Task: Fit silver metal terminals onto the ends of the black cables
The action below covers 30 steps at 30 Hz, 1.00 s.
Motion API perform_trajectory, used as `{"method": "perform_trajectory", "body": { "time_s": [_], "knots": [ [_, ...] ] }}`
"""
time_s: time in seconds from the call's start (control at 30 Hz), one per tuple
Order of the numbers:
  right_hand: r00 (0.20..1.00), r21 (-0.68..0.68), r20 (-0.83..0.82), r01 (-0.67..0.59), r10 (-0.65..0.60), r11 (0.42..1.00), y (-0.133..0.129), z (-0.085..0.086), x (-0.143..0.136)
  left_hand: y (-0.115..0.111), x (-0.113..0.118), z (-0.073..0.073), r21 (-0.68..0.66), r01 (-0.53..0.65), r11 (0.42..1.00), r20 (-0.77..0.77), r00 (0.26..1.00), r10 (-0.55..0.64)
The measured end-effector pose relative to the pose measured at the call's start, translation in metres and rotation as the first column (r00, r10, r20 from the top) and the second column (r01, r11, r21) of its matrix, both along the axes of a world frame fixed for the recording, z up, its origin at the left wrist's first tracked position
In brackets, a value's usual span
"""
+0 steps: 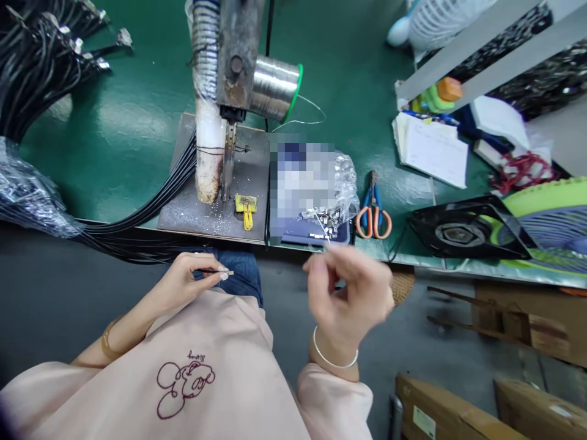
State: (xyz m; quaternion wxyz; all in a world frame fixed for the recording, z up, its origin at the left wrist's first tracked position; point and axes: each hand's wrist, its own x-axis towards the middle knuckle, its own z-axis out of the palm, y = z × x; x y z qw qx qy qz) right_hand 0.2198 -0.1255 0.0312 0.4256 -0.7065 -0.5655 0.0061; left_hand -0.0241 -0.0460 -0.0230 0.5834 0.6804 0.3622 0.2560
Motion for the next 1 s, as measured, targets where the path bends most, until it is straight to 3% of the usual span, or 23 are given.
{"method": "perform_trajectory", "body": {
  "time_s": [0.1,0.17,0.23,0.3,0.37,0.4,0.53,0.7,0.77,0.83,0.93,1.0],
  "knots": [
    [0.988,-0.178,0.147,0.068,-0.041,0.982,0.022,0.008,0.023,-0.007,-0.009,-0.008,-0.152,-0.146,0.977,0.024,0.988,0.152],
    [0.98,-0.259,0.199,0.073,-0.021,0.963,0.038,0.004,0.041,-0.002,-0.014,-0.009,-0.109,-0.316,0.943,0.048,0.945,0.322],
    [0.977,-0.298,0.212,0.087,-0.023,0.951,0.052,-0.006,0.053,0.012,-0.018,-0.006,0.093,-0.465,0.88,0.084,0.885,0.458],
    [0.978,-0.312,0.207,0.087,-0.022,0.946,0.063,-0.018,0.06,0.035,-0.02,0.0,0.411,-0.522,0.748,0.113,0.843,0.526],
    [0.984,-0.335,0.177,0.058,0.002,0.941,0.07,-0.026,0.062,0.06,-0.019,0.004,0.684,-0.426,0.592,0.022,0.823,0.567],
    [0.987,-0.348,0.158,0.04,0.017,0.937,0.072,-0.028,0.062,0.071,-0.018,0.005,0.76,-0.348,0.549,-0.052,0.81,0.585],
    [0.998,-0.423,0.042,-0.017,0.039,0.906,0.074,-0.026,0.067,0.095,-0.016,0.001,0.81,-0.083,0.58,-0.32,0.767,0.556],
    [0.996,-0.468,-0.054,-0.092,0.076,0.879,0.067,-0.021,0.076,0.086,-0.02,-0.004,0.813,-0.03,0.581,-0.32,0.811,0.49],
    [0.994,-0.454,0.014,-0.088,0.106,0.886,0.065,-0.021,0.076,0.083,-0.023,-0.004,0.798,-0.111,0.592,-0.272,0.811,0.518],
    [0.986,-0.46,0.101,-0.071,0.131,0.885,0.065,-0.021,0.074,0.084,-0.026,-0.004,0.731,-0.296,0.615,-0.169,0.795,0.582],
    [0.965,-0.466,0.219,-0.026,0.143,0.884,0.068,-0.021,0.069,0.085,-0.03,0.0,0.433,-0.654,0.62,0.099,0.718,0.689],
    [0.961,-0.467,0.239,-0.014,0.141,0.884,0.07,-0.021,0.067,0.083,-0.032,0.007,0.18,-0.719,0.672,0.25,0.694,0.675]
  ]
}}
